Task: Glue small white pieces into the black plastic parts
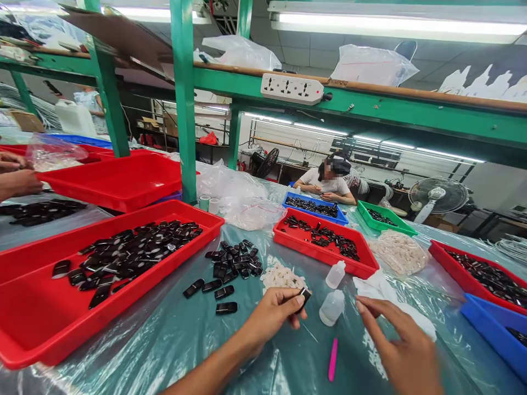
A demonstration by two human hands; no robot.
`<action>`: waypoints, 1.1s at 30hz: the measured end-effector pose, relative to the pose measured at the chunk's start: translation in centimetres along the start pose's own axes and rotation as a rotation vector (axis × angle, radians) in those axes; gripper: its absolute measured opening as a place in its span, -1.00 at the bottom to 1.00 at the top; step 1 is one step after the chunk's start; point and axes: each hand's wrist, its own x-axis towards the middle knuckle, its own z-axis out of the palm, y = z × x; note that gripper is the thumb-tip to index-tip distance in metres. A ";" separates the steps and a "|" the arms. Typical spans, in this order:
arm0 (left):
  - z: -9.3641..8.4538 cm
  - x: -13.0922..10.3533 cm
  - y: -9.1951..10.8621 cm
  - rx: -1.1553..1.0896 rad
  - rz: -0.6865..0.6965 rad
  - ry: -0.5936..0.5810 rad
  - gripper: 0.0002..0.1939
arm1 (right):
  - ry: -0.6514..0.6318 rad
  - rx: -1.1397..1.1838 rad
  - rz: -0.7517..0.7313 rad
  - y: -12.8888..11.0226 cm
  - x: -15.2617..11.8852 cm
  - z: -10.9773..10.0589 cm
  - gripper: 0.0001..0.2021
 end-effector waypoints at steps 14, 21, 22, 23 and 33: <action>0.2 -0.2 -0.4 -0.080 -0.051 -0.065 -0.52 | -0.704 -0.360 -0.090 6.5 0.2 -0.2 -0.78; 0.3 -0.3 -0.6 -0.104 -0.012 -0.064 -0.56 | -0.444 0.021 0.190 4.6 1.3 -0.8 -0.77; 0.3 -0.3 -0.7 -0.120 -0.015 -0.070 -0.57 | -0.398 0.117 0.236 3.9 1.4 -0.9 -0.76; 0.4 -0.3 -0.7 -0.135 -0.015 -0.075 -0.59 | -0.374 0.220 0.271 3.1 1.4 -0.9 -0.75; 0.5 -0.6 -1.1 -0.141 0.019 -0.161 -0.67 | -0.434 0.796 0.462 -3.7 0.1 0.9 -0.81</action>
